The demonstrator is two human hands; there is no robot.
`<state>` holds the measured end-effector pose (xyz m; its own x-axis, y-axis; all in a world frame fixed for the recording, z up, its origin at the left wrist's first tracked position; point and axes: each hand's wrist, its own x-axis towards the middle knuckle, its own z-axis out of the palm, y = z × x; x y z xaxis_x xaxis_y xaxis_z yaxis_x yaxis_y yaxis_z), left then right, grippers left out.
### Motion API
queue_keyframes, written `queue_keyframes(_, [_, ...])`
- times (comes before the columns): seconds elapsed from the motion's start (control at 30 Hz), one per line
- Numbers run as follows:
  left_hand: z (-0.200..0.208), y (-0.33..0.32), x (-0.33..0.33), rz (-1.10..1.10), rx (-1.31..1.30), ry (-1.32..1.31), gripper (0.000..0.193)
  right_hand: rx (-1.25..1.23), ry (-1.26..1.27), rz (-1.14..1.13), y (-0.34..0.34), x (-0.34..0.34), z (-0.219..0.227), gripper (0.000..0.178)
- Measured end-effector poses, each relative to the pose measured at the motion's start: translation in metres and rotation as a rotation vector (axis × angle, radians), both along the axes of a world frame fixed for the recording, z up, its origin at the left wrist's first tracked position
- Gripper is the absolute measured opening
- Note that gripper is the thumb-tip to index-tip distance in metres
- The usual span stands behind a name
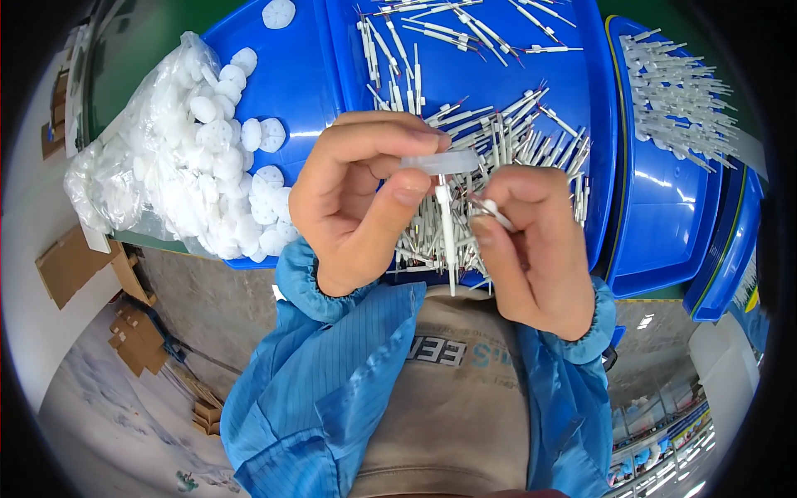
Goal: The person assembles small white plastic components by hand, inserting metal pins into a circular plastic base.
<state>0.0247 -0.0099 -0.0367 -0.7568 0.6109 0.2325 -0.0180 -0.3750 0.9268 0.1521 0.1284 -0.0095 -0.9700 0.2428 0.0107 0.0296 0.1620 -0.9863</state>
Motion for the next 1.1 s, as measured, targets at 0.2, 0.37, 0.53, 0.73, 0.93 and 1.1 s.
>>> queue_keyframes(0.2, [-0.004,-0.003,0.000,0.005,0.054,-0.013,0.022,0.172,-0.045,-0.011,-0.004,-0.009,-0.003,0.025])
queue_keyframes(0.37, [-0.004,-0.003,0.000,-0.011,0.033,0.026,0.023,0.356,-0.018,-0.175,-0.010,-0.012,0.001,0.016])
queue_keyframes(0.53, [-0.003,0.000,0.001,-0.025,0.048,0.018,0.022,0.431,0.050,-0.211,-0.010,-0.014,0.003,0.012])
queue_keyframes(0.73, [-0.003,0.002,-0.003,0.060,-0.056,0.340,0.021,0.238,-0.078,-0.127,-0.002,-0.010,0.014,0.011])
queue_keyframes(0.93, [-0.001,0.005,0.000,0.145,-0.074,0.326,0.019,0.415,0.055,-0.089,0.003,-0.009,0.015,0.013])
queue_keyframes(1.1, [0.000,0.003,-0.002,0.112,-0.132,0.315,0.021,0.470,0.037,-0.130,0.001,-0.006,0.011,0.018])
